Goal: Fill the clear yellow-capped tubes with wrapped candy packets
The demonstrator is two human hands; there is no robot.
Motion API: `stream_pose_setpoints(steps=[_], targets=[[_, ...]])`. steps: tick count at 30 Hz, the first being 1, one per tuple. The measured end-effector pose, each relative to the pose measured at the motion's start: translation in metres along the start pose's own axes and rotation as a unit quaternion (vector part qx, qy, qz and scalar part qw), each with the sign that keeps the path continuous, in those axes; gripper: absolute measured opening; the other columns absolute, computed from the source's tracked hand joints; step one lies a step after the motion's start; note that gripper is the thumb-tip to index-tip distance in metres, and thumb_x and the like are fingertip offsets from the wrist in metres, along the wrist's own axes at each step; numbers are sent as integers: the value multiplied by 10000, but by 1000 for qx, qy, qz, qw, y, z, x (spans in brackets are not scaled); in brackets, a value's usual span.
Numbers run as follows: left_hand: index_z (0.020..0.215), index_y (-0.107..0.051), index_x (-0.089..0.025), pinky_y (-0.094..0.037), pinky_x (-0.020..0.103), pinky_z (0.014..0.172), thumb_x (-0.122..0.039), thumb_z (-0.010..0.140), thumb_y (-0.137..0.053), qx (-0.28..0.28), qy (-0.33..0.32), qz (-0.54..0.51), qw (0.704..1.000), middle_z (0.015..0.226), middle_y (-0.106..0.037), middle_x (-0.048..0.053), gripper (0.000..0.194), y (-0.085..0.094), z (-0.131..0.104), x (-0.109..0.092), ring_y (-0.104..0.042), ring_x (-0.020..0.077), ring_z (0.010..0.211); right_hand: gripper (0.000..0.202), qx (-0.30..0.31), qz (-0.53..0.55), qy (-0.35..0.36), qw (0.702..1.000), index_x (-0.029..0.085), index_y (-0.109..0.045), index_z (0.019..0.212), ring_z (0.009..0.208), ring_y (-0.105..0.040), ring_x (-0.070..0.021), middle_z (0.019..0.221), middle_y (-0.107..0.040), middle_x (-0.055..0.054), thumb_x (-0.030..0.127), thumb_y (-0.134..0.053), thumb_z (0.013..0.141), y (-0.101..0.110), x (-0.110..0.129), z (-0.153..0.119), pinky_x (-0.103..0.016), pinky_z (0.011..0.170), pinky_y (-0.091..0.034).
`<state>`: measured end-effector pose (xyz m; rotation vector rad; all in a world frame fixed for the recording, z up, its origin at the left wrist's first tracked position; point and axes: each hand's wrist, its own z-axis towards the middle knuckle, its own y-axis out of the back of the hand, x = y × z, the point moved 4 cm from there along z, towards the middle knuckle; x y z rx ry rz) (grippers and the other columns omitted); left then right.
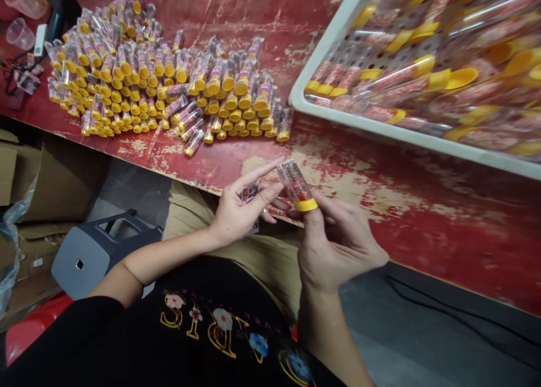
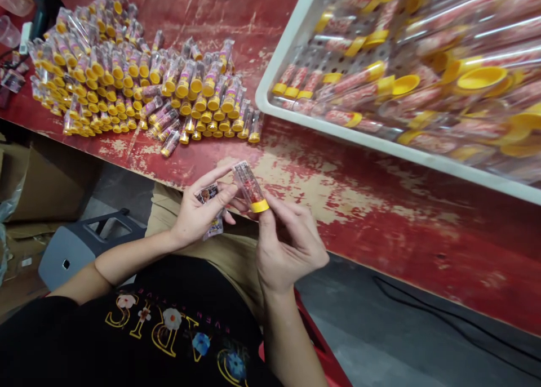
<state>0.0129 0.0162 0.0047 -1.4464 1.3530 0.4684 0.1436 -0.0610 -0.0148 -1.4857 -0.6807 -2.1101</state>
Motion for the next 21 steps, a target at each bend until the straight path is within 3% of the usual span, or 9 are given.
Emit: stream_pose_setpoints(steps=[3, 6, 8, 11, 16, 21], targets=[[1277, -798, -263, -562, 229, 574, -275, 837, -865, -24, -21, 11, 999, 947, -767, 41, 445, 2, 3, -2, -735, 177, 771, 243, 10, 97, -160, 982, 221, -838, 954, 627, -687, -133, 778, -759, -6, 410, -886, 810, -2, -18, 0, -311, 649, -646], [1238, -810, -269, -591, 260, 627, -267, 816, -883, -29, -20, 14, 999, 1075, -775, 52, 429, 3, 7, -2, -732, 182, 821, 337, 85, 203, -291, 931, 205, -809, 846, 487, -622, -102, 664, -717, 27, 499, -928, 732, -11, -26, -5, -296, 555, -655], [1177, -819, -252, -630, 310, 730, -285, 798, -902, -27, -17, 16, 999, 1110, -774, 57, 389, 4, 10, -1, -743, 201, 887, 330, 104, 213, -294, 926, 219, -826, 904, 533, -672, -115, 766, -777, 8, 468, -943, 722, -13, -23, -7, -301, 562, -670], [1111, -805, -231, -643, 341, 783, -353, 758, -937, -25, -16, 28, 999, 1060, -776, 54, 396, 6, 14, 0, -748, 220, 932, 320, 73, 174, -247, 950, 252, -845, 1040, 636, -747, -151, 913, -827, -16, 388, -929, 762, -10, -17, -9, -326, 618, -697], [1129, -772, -228, -624, 307, 659, -426, 700, -969, -11, -1, 32, 999, 1080, -778, 59, 512, 5, 12, 1, -734, 199, 836, 270, 54, 172, -252, 951, 237, -851, 948, 566, -729, -170, 768, -801, -4, 401, -935, 751, -12, -21, -15, -387, 675, -716], [1113, -771, -219, -638, 316, 748, -436, 669, -988, -3, -10, 18, 1000, 1069, -781, 56, 539, 6, 13, 1, -740, 190, 870, 262, 44, 180, -239, 953, 226, -849, 945, 577, -734, -164, 786, -804, -5, 385, -934, 755, -14, -20, -14, -373, 668, -710]])
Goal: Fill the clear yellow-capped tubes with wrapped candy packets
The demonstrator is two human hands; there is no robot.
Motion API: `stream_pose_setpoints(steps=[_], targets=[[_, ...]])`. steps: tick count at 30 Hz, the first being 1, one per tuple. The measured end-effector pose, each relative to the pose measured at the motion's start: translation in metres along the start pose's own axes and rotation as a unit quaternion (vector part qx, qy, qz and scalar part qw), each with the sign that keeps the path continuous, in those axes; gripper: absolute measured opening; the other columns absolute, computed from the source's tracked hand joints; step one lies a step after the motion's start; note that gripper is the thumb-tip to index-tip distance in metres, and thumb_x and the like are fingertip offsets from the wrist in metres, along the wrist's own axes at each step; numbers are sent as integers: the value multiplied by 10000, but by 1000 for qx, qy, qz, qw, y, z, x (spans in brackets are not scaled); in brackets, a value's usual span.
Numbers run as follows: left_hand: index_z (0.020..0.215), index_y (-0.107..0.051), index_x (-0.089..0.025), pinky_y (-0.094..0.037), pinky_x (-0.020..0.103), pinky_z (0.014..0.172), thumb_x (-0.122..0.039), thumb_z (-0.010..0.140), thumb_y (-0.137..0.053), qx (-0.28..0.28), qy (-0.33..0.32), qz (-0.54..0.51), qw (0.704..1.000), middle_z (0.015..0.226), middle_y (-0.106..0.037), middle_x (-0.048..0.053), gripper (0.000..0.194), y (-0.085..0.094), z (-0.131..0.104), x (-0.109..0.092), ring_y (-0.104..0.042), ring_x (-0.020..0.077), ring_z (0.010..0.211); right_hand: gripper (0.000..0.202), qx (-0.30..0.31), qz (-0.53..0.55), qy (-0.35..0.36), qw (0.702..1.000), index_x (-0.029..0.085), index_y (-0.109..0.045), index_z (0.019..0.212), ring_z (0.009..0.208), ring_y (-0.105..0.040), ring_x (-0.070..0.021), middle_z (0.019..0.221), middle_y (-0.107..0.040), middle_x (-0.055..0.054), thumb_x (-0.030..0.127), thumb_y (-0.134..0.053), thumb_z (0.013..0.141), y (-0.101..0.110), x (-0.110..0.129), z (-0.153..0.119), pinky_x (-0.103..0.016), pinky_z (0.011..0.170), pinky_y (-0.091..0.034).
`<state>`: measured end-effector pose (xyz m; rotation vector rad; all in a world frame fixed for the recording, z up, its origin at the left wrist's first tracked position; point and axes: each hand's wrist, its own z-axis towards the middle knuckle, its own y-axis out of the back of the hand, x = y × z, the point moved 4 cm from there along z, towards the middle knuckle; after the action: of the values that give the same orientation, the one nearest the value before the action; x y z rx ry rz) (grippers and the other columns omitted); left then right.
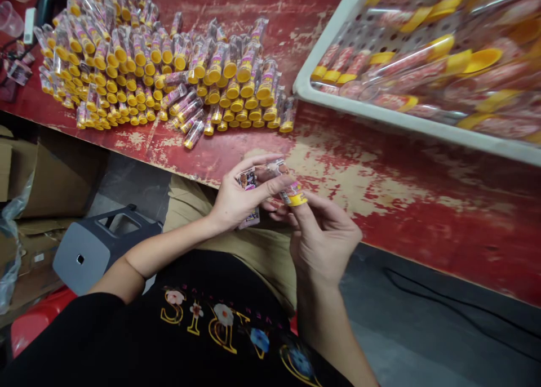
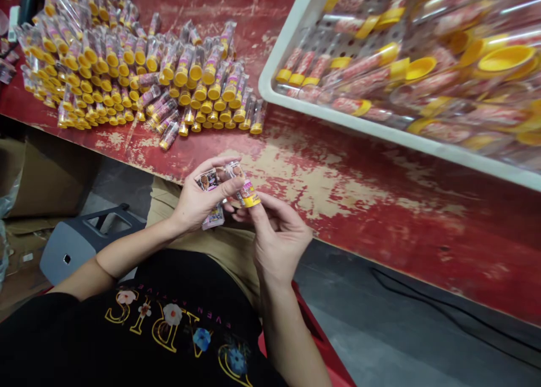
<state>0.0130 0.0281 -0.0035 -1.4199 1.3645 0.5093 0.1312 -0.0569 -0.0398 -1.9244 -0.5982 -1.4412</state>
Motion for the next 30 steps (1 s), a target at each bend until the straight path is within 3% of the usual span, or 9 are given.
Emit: stream_pose_setpoints(steps=[2, 5, 10, 16, 20, 22, 26, 28, 30], targets=[[1119, -778, -222, -640, 322, 782, -429, 669, -989, 5, 5, -4, 1000, 1072, -784, 52, 538, 1, 1, 1, -744, 189, 891, 259, 0, -24, 28, 999, 232, -852, 996, 626, -752, -161, 855, -821, -16, 364, -915, 782, -1, 6, -1, -339, 645, -696], [1149, -788, -237, -623, 294, 692, -387, 683, -982, 0, 29, -19, 999, 1059, -785, 47, 527, 2, 0, 3, -729, 167, 807, 238, 2, -63, 68, 996, 244, -855, 1018, 686, -763, -164, 900, -825, -22, 347, -895, 807, 0, 13, -4, -320, 646, -677], [1198, -784, -241, -570, 236, 602, -355, 771, -923, -49, 40, -47, 997, 1071, -792, 63, 463, 10, 1, 1, -733, 165, 779, 228, 8, -85, 73, 994, 234, -855, 982, 693, -752, -166, 892, -820, -29, 370, -889, 803, -12, 9, 4, -338, 670, -675], [1315, -661, -163, -557, 200, 588, -296, 956, -745, -196, 69, -168, 964, 1054, -795, 103, 392, 43, 12, -6, -779, 178, 831, 282, -24, -107, 169, 980, 226, -832, 1025, 626, -669, -141, 876, -778, -24, 453, -774, 869, -86, 7, 79, -339, 642, -635], [1438, -580, -160, -615, 238, 706, -133, 1020, -604, -205, 68, -196, 957, 1103, -811, 127, 420, 57, 7, -17, -798, 190, 917, 217, 12, -193, 269, 944, 208, -833, 994, 687, -668, -159, 900, -778, -55, 365, -727, 889, -129, 15, 117, -362, 719, -619], [1445, -570, -158, -630, 252, 728, -137, 1045, -570, -203, 53, -195, 958, 1116, -811, 134, 401, 64, 5, -23, -800, 192, 928, 217, 49, -242, 305, 920, 197, -837, 1040, 763, -700, -173, 938, -784, -60, 303, -705, 904, -123, 23, 134, -391, 807, -618], [1272, -631, -152, -625, 224, 689, -171, 1072, -540, -191, 46, -186, 963, 1094, -812, 115, 221, 69, 9, -28, -799, 176, 912, 237, 45, -364, 334, 868, 201, -851, 1055, 1195, -702, -254, 1105, -782, -77, 155, -734, 854, -65, 57, 200, -403, 977, -557], [1104, -655, -146, -617, 222, 650, -186, 1062, -568, -170, 63, -191, 965, 1045, -811, 105, 105, 63, 12, -27, -797, 181, 882, 50, 106, -415, 295, 854, 174, -840, 777, 1356, -630, -284, 1083, -793, -80, 171, -796, 800, -46, 73, 245, -322, 907, -522], [985, -662, -144, -608, 226, 617, -186, 1045, -601, -138, 80, -206, 966, 999, -804, 94, 96, 53, 16, -27, -792, 184, 852, 252, 142, -429, 267, 851, 151, -736, 544, 1347, -642, -278, 897, -796, -65, 189, -813, 781, -41, 83, 281, -302, 859, -498]])
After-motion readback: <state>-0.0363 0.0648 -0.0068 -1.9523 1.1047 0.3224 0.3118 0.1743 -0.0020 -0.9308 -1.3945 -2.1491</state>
